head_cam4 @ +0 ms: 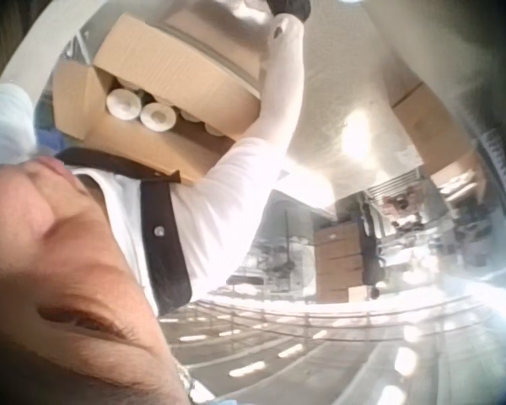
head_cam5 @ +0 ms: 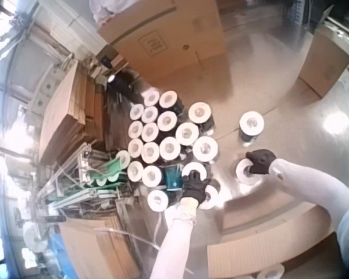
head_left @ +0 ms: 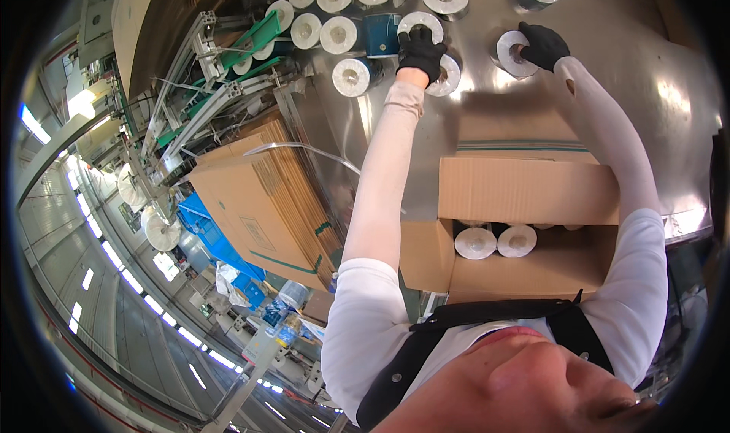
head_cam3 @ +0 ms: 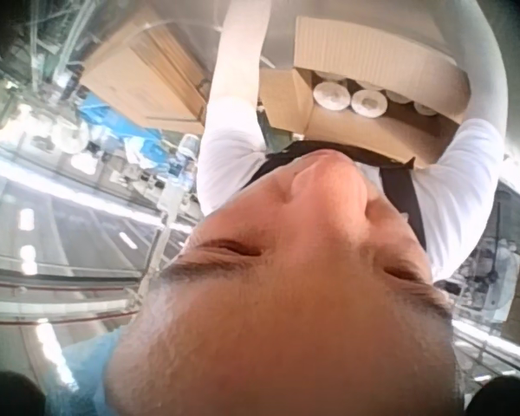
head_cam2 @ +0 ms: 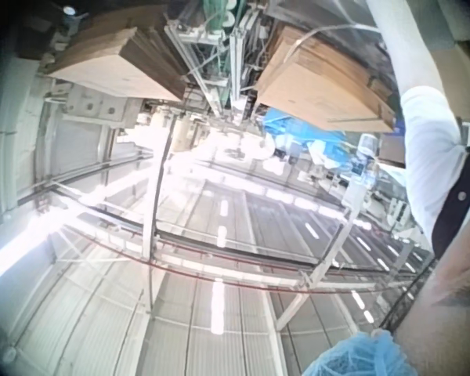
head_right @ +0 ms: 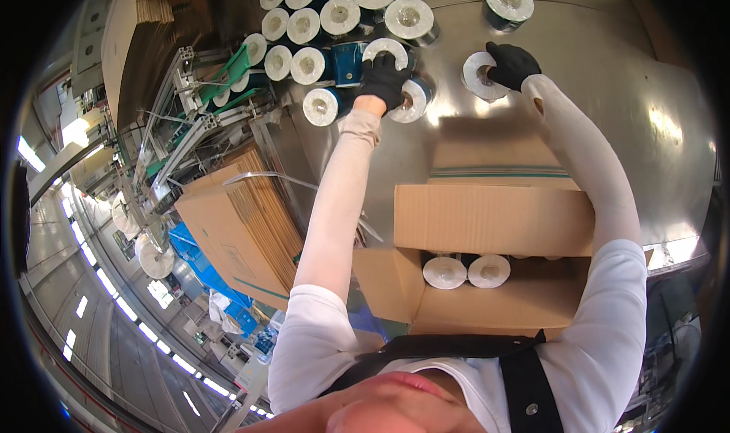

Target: The person assembles a cardboard box and packs multiple cylindrical cans into it from a nearby table. The person then closes the box flaps and places the filled box onto a stack of other boxes.

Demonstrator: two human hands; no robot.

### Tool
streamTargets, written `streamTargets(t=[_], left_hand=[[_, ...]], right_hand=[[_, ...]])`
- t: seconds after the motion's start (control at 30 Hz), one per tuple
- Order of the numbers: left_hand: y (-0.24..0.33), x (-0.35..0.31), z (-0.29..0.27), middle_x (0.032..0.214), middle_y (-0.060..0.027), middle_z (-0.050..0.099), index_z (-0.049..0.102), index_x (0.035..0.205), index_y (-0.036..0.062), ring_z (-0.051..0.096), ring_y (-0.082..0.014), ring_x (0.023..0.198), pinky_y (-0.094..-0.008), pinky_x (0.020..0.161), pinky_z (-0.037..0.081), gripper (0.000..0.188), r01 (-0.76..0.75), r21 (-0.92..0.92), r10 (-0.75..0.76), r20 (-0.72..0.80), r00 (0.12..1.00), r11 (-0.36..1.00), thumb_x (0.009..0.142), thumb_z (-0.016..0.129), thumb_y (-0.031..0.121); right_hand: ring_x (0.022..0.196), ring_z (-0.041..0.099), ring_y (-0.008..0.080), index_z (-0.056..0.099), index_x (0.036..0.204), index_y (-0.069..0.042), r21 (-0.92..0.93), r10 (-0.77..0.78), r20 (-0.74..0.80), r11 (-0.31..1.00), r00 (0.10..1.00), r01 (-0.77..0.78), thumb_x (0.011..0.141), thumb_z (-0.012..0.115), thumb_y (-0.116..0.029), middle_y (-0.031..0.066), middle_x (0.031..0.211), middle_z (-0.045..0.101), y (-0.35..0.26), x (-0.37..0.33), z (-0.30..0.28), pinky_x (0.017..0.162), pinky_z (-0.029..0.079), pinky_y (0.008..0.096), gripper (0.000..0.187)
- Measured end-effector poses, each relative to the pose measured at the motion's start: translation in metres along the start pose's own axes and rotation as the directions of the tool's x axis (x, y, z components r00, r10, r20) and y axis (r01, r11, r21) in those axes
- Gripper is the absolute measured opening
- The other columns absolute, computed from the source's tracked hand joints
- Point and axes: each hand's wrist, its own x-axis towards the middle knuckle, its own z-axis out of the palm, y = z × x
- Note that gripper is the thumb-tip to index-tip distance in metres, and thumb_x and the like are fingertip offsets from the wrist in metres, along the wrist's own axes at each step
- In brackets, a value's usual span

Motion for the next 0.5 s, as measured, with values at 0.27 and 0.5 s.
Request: streamTargets(t=[0.27, 0.5], left_hand=[[0.008, -0.028, 0.034, 0.117, -0.0161, 0.053, 0.06, 0.114, 0.0295, 0.044, -0.0355, 0.117, -0.0566, 0.094, 0.028, 0.051, -0.065, -0.068, 0.048, -0.234, 0.971, 0.996, 0.064, 0.067, 0.037], [-0.011, -0.118, -0.016, 0.132, -0.0203, 0.044, 0.046, 0.128, 0.0046, 0.038, -0.033, 0.125, -0.0393, 0.104, 0.029, 0.052, 0.09, -0.531, -0.179, -0.118, 0.977, 0.842, 0.083, 0.056, 0.029]], right_hand=[[0.122, 0.04, 0.036, 0.061, 0.108, -0.009, -0.425, -0.196, -0.329, 0.904, 0.924, 0.041, 0.06, 0.066, -0.016, 0.0171, 0.13, 0.046, -0.005, 0.027, -0.045, 0.099, 0.034, 0.0423, 0.049], [0.113, 0.044, 0.0351, 0.062, 0.103, -0.01, -0.204, -0.192, -0.01, 0.961, 0.981, 0.186, 0.055, 0.068, -0.014, 0.0192, 0.12, 0.048, 0.022, 0.037, -0.058, 0.095, 0.036, 0.0427, 0.048]])
